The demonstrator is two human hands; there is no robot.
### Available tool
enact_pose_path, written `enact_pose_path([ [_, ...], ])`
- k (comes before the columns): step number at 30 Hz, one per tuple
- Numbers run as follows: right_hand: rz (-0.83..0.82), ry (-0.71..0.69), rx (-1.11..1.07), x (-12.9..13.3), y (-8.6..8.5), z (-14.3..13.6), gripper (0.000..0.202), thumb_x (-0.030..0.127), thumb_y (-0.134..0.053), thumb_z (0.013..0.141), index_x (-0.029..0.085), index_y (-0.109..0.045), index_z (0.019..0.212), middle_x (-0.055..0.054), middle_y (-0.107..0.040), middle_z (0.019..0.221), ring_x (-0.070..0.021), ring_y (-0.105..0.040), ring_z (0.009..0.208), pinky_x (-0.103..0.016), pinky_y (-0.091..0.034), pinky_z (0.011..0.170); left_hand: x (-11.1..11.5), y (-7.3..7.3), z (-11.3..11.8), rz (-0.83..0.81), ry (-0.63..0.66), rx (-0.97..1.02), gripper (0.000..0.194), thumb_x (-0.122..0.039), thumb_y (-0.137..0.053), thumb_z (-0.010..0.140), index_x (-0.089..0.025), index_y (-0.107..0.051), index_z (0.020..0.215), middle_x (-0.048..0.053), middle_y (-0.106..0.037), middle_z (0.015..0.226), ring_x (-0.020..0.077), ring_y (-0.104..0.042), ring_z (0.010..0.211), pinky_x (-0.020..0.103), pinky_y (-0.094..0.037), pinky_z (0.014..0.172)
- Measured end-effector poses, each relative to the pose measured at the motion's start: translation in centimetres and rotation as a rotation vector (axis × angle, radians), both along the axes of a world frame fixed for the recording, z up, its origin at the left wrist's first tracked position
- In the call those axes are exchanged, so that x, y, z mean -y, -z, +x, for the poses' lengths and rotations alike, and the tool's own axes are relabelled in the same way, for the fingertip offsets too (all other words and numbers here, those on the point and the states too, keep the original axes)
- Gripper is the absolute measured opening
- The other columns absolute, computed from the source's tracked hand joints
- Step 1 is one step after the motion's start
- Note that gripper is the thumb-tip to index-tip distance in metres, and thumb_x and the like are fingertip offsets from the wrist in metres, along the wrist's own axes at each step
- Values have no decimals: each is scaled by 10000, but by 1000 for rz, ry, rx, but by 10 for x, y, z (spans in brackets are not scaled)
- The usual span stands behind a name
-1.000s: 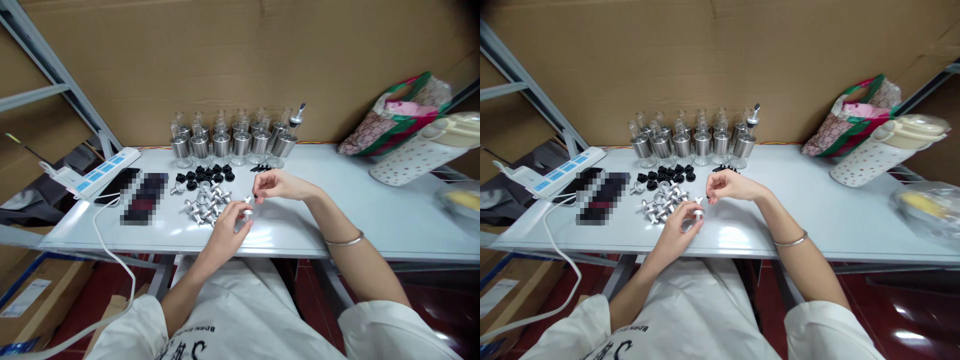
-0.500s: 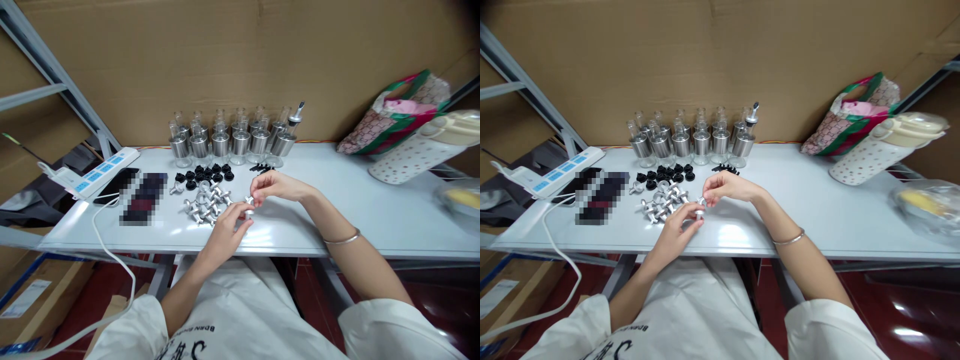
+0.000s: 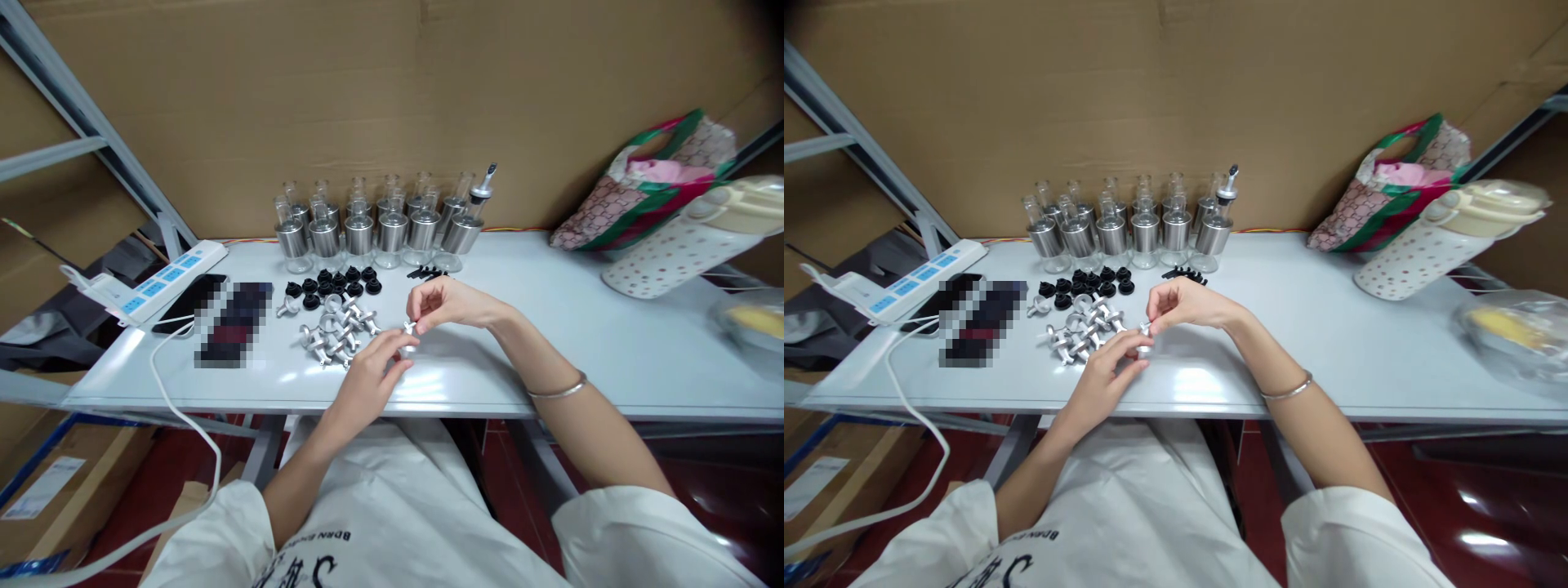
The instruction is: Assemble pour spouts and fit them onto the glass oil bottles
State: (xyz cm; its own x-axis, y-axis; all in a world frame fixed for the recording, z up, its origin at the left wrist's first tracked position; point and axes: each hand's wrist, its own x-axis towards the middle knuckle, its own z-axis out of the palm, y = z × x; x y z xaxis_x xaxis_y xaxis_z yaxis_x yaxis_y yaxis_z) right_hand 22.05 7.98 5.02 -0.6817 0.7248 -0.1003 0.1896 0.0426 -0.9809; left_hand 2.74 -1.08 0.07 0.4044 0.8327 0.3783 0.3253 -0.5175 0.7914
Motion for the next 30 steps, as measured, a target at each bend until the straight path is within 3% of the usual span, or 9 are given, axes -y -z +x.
enact_pose_path([
  [7, -86, 15, -99, -2, 3, 5, 294, 388, -815, 630, 136, -685, 708, 4, -671, 616, -102, -615, 586, -256, -498, 645, 1, 0, -1, 28, -23, 47, 213, -165, -496, 909, -227, -583, 1094, 57, -594, 1163, 115, -582, 805, 284, -493, 854],
  [12, -129, -46, -142, -4, 4, 11, 259, 300, -817, 656, 131, -706, 819, -10, -696, 722, -106, -647, 656, -257, -520, 701, 2, -1, -1, 36, -8, 40, 226, -207, -491, 926, -235, -579, 1132, 59, -593, 1164, 112, -585, 789, 283, -497, 853],
  [16, -156, -185, -131, -5, 8, 14, 374, 330, -733, 764, 126, -688, 1075, -46, -704, 865, -111, -647, 748, -276, -519, 768, 2, -3, -1, 46, -5, 35, 228, -197, -465, 936, -237, -588, 1123, 67, -597, 1162, 161, -602, 981, 308, -491, 903],
  [19, -145, -262, -119, -5, 10, 15, 351, 331, -660, 837, 135, -671, 1127, -76, -707, 958, -128, -639, 835, -298, -507, 821, 2, -4, -1, 52, 3, 38, 230, -185, -456, 938, -242, -585, 1120, 65, -598, 1152, 181, -581, 1080, 324, -481, 938],
  [30, -271, -269, -183, -3, 10, 13, 263, 302, -681, 823, 157, -681, 1043, -44, -665, 962, -118, -608, 831, -284, -470, 829, 2, -5, 0, 27, 40, 75, 241, -231, -475, 945, -241, -562, 1170, 50, -605, 1151, 111, -587, 801, 261, -505, 803],
])
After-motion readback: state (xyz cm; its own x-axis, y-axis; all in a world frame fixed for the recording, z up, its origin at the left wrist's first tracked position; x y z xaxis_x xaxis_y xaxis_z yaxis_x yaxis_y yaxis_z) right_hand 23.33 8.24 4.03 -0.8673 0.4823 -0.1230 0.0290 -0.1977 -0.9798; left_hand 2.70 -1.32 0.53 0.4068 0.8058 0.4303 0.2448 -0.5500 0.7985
